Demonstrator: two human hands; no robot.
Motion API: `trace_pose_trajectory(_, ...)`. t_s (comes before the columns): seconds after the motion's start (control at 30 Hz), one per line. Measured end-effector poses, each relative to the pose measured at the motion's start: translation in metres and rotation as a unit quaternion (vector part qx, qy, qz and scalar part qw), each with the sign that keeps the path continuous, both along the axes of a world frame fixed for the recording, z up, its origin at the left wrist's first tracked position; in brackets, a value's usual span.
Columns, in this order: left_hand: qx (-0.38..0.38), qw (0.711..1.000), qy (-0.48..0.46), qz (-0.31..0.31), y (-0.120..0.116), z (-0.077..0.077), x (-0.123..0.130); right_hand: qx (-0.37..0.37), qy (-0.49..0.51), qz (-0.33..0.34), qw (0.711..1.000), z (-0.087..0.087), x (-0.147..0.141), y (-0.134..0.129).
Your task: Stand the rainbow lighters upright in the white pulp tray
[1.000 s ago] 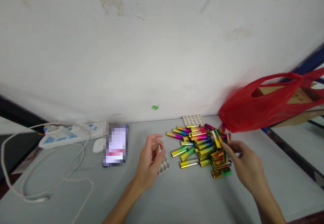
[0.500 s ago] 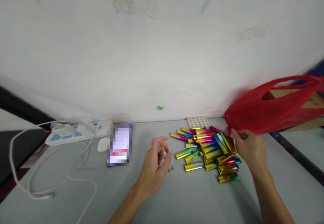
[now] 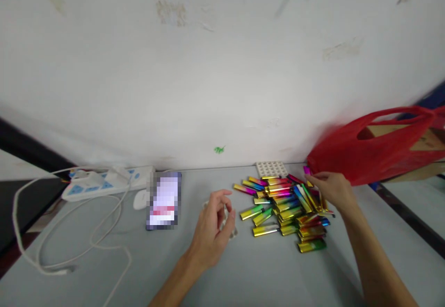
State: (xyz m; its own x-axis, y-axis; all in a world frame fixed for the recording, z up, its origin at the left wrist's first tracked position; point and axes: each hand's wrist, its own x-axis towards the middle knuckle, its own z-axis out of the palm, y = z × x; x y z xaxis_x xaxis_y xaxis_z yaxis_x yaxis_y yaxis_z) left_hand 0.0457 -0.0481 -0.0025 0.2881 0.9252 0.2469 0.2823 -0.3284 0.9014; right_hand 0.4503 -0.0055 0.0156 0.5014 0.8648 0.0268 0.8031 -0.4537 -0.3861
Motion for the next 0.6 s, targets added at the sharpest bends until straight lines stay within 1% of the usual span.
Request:
trace_pose_trajectory(0.1,0.002,1.0,0.007,-0.001,-0.001,0.001,0.0,0.011,0.069,0.097,0.993,0.013,-0.015,-0.02)
trace_pose_trajectory(0.17,0.009,1.0,0.013,-0.002,-0.001,0.001,0.0,0.034,0.107,0.171,0.979,0.018,-0.027,-0.034)
trace_pose_trajectory(0.2,0.013,1.0,0.016,-0.001,-0.001,0.001,0.0,0.048,0.104,0.201,0.973,0.019,-0.033,-0.041)
trace_pose_trajectory(0.27,0.025,0.999,0.023,0.001,0.0,0.002,0.002,0.059,0.057,0.251,0.964,0.02,-0.042,-0.052)
trace_pose_trajectory(0.33,0.044,0.999,0.029,0.006,0.001,0.002,0.004,0.063,-0.011,0.297,0.953,0.018,-0.047,-0.06)
trace_pose_trajectory(0.37,0.066,0.997,0.03,0.011,0.001,0.002,0.005,0.067,-0.042,0.319,0.945,0.015,-0.048,-0.062)
trace_pose_trajectory(0.43,0.136,0.99,0.023,0.026,-0.003,0.003,0.003,0.071,-0.088,0.354,0.928,0.01,-0.048,-0.065)
trace_pose_trajectory(0.5,0.218,0.975,0.002,0.048,-0.015,0.006,-0.005,0.08,-0.118,0.371,0.918,0.004,-0.046,-0.066)
trace_pose_trajectory(0.53,0.238,0.97,-0.01,0.057,-0.025,0.008,-0.012,0.087,-0.125,0.374,0.915,0.001,-0.045,-0.066)
trace_pose_trajectory(0.57,0.227,0.972,-0.028,0.059,-0.037,0.01,-0.02,0.095,-0.129,0.374,0.913,0.0,-0.044,-0.067)
trace_pose_trajectory(0.6,0.188,0.979,-0.038,0.063,-0.05,0.013,-0.029,0.102,-0.13,0.374,0.913,-0.001,-0.044,-0.067)
